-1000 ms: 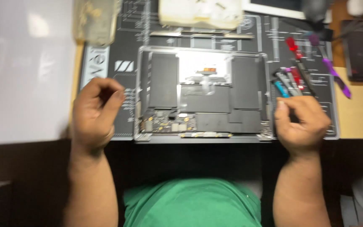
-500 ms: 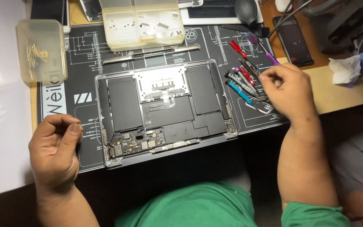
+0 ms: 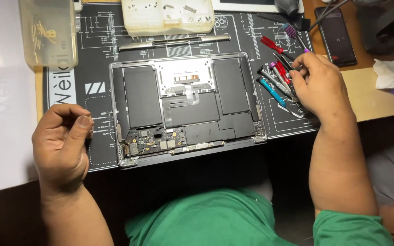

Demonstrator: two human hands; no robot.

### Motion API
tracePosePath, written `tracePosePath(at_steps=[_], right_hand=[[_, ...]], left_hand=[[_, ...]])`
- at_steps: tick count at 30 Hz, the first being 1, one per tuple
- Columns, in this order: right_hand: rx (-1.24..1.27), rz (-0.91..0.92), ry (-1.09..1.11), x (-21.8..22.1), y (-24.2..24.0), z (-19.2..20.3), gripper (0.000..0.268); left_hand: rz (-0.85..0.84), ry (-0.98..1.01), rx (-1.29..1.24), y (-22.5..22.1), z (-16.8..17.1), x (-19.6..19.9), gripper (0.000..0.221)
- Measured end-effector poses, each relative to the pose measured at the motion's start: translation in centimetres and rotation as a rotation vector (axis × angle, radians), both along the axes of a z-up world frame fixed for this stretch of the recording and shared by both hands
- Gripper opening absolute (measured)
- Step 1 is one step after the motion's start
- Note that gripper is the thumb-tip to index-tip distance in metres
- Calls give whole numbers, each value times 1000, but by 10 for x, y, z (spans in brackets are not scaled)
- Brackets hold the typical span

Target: Technician disconnecting ribbon cables and removing screws from a laptop logic board using a spudger and screwdriver.

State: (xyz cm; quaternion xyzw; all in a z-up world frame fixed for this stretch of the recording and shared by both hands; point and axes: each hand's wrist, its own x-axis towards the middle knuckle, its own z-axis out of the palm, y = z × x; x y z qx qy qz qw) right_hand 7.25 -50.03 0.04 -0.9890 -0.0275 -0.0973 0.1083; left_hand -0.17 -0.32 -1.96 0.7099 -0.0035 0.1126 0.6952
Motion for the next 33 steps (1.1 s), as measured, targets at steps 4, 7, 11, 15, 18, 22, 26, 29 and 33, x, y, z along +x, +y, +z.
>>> tracePosePath(at_steps=[4, 7, 11, 15, 18, 22, 26, 29, 33], right_hand=[[-12, -29, 3, -3, -5, -3, 13], [-58, 44, -111, -4, -10, -9, 21], [-53, 47, -112, -7, -12, -15, 8], [-108, -11, -95, -3, -18, -22, 18], [-222, -20, -108, -3, -18, -26, 19], [-178, -17, -88, -5, -7, -17, 18], [-55, 69, -287, -13, -7, -13, 14], [26, 99, -335, -16, 1, -8, 9], [164, 149, -335, -16, 7, -5, 6]], left_hand=[[17, 10, 0, 1, -2, -1, 8], [18, 6, 11, 3, -6, 0, 7], [20, 4, 8, 3, -8, 0, 9], [35, 14, 2, 2, -7, 0, 10], [32, 13, 9, 3, -7, 1, 9], [19, 9, 12, 3, -7, 1, 8], [10, 15, 15, 1, -1, 1, 5], [-2, 6, 23, 0, -3, 2, 7], [-1, 7, 26, 0, -1, 3, 6]])
